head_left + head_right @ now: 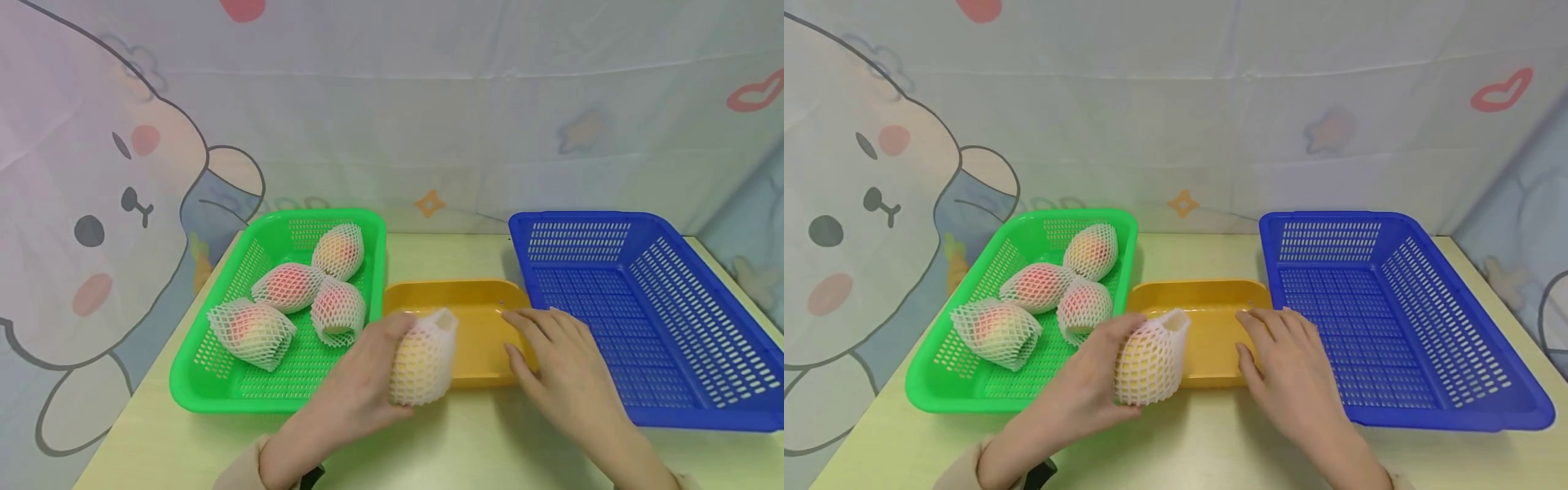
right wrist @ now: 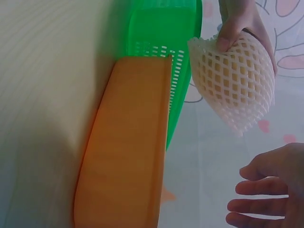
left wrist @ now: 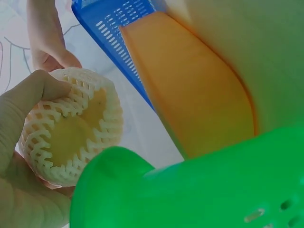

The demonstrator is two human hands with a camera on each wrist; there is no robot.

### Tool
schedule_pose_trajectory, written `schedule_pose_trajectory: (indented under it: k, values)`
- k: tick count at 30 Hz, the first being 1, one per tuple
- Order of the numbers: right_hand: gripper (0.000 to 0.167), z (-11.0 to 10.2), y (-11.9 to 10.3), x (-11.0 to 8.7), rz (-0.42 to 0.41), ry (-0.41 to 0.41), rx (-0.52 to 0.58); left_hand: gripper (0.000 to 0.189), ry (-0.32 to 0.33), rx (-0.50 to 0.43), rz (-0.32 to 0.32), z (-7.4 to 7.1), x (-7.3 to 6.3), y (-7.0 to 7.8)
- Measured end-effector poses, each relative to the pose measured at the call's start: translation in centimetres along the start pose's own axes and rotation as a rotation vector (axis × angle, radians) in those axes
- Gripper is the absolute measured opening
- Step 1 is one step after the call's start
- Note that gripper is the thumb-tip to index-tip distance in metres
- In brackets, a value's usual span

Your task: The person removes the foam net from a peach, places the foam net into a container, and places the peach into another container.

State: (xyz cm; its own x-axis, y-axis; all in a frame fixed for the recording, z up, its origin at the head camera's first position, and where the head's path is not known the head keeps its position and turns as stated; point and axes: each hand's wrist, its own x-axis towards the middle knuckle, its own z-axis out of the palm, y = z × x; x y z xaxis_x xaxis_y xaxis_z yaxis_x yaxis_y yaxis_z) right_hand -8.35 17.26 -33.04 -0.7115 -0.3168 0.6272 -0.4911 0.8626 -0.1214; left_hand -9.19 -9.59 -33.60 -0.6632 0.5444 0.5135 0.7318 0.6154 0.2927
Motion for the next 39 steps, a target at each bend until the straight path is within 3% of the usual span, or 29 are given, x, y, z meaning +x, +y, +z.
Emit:
schedule_pose_trajectory:
  k: [7,13,20,26,31,39]
  values:
    - [0.033,0.4,-0.3,0.2,-0.118,0.092,0.068,0.101,-0.025,-0.027,0.010,0.2,0.0,0.2]
    - [0.040,0.4,-1.1,0.4,-0.206,0.140,0.152,0.102,-0.088,-0.066,-0.001,0.6,-0.1,0.4]
    - [0.035,0.7,-1.6,0.6,-0.321,0.220,0.238,0.104,-0.130,-0.072,0.052,1.1,-0.2,0.6]
    - [0.034,0.9,-1.7,0.6,-0.354,0.215,0.254,0.103,-0.148,-0.074,0.097,1.2,-0.3,0.9]
    - [0.035,0.9,-1.7,0.4,-0.331,0.207,0.238,0.101,-0.159,-0.051,0.130,1.3,-0.4,1.0]
    - [0.032,1.1,-1.8,0.3,-0.335,0.213,0.263,0.101,-0.203,-0.080,0.142,1.3,-0.4,1.1]
